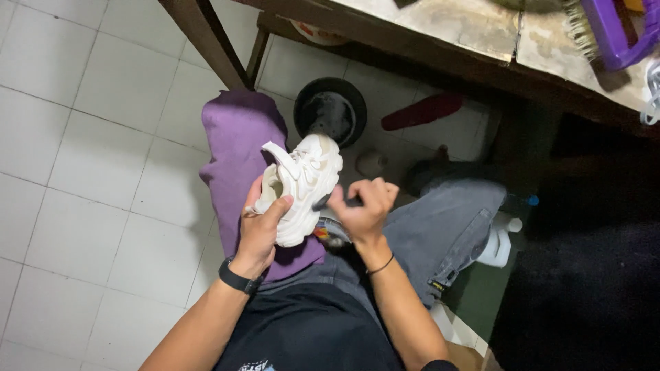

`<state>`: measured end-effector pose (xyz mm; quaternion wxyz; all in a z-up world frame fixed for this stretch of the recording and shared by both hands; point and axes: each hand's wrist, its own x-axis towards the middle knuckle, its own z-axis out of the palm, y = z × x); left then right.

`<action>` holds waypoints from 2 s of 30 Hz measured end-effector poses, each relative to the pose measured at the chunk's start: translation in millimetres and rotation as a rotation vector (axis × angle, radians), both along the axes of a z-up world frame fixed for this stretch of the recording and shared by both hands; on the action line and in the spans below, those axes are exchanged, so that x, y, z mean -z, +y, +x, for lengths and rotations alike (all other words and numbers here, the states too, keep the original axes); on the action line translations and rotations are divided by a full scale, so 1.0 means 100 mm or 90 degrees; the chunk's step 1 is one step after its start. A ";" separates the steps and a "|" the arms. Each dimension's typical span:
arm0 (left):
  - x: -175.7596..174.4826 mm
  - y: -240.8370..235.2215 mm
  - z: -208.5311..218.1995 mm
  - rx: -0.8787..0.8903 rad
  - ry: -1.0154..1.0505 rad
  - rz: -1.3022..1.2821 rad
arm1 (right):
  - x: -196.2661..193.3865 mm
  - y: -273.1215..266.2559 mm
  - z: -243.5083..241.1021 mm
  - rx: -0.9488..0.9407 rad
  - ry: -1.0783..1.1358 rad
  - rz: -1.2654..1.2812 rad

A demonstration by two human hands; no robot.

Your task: The person cleans a white sneaker using a small brush and a blue cloth. They scrub the shoe's surface and wipe it repeatedly, occasionally dipping the brush into a nearby container.

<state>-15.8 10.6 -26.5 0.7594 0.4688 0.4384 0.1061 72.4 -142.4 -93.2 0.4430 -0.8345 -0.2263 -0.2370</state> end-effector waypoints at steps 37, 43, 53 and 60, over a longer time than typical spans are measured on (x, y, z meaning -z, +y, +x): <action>0.16 0.41 -0.34 0.223 -0.159 -0.111 | 0.09 -0.17 0.77 -0.065 -0.008 0.017; 0.23 0.46 -0.35 0.219 -0.152 -0.116 | 0.16 -0.12 0.81 -0.072 0.054 0.062; 0.23 0.41 -0.41 0.226 -0.164 -0.095 | 0.37 -0.21 0.77 -0.088 0.096 0.045; 0.20 0.43 -0.36 0.221 -0.158 -0.113 | 0.53 -0.23 0.82 0.037 0.160 0.007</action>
